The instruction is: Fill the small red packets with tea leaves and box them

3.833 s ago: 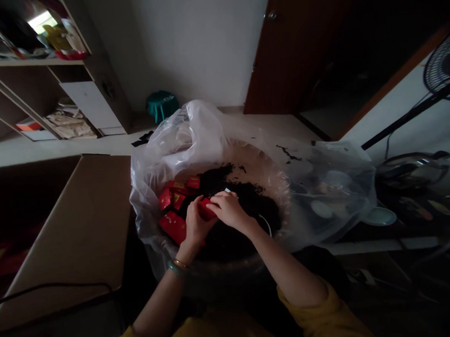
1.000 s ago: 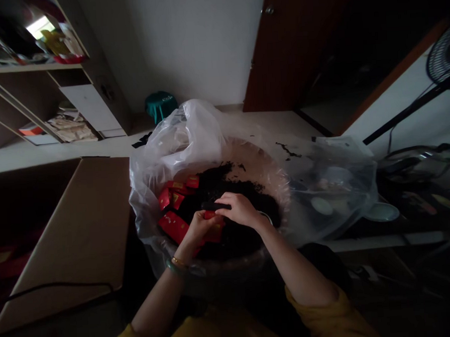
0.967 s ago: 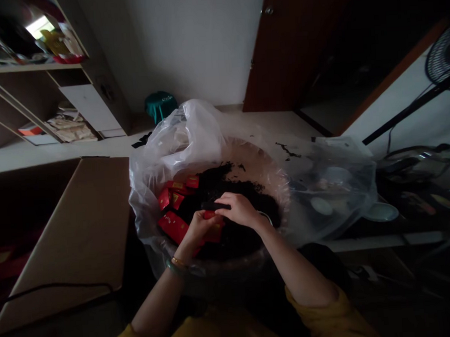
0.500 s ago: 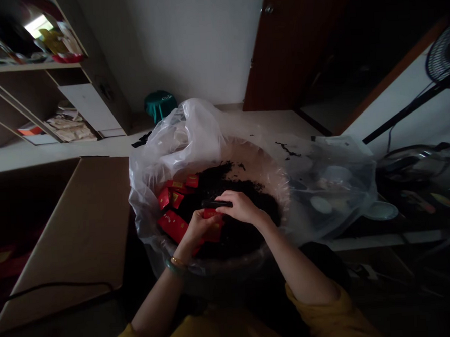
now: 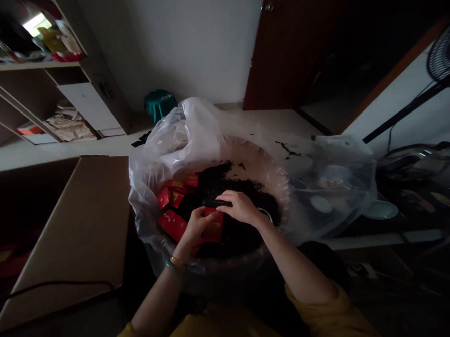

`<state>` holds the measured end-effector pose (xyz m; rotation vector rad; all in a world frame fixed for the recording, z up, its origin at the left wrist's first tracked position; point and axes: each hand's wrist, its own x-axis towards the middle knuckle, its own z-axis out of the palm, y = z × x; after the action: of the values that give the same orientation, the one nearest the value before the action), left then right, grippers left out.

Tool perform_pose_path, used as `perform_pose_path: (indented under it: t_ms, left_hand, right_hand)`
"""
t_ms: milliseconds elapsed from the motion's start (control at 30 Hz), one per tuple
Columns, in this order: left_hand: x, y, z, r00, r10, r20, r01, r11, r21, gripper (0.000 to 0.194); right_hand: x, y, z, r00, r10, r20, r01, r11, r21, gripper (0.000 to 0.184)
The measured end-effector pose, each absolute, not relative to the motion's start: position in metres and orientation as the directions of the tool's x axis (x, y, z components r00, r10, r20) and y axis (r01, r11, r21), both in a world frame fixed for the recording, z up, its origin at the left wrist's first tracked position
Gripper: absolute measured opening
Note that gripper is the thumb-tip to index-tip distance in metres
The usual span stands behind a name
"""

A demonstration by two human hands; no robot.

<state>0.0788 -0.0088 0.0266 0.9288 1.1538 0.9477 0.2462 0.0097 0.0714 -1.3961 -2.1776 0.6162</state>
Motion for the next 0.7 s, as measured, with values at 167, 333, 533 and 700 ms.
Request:
perform_pose_path:
  t_ms: [167, 333, 533, 700]
  left_hand:
    - [0.077, -0.006, 0.031, 0.120, 0.960, -0.254, -0.110, 0.267, 0.957, 0.042]
    - [0.077, -0.005, 0.030, 0.080, 0.962, -0.260, -0.140, 0.269, 0.953, 0.037]
    - [0.073, -0.005, 0.035, 0.004, 0.961, -0.275, -0.258, 0.267, 0.929, 0.040]
    - [0.071, -0.005, 0.037, -0.077, 0.956, -0.284, -0.217, 0.262, 0.940, 0.039]
  right_hand:
    - [0.246, 0.009, 0.068, -0.363, 0.919, 0.152, 0.695, 0.376, -0.613, 0.025]
    - [0.249, 0.013, 0.064, -0.355, 0.923, 0.151, 0.607, 0.350, -0.713, 0.030]
    - [0.280, 0.028, 0.039, -0.137, 0.975, 0.173, 0.722, 0.218, -0.656, 0.037]
    - [0.280, 0.025, 0.024, -0.149, 0.986, 0.079, 0.829, 0.168, -0.534, 0.040]
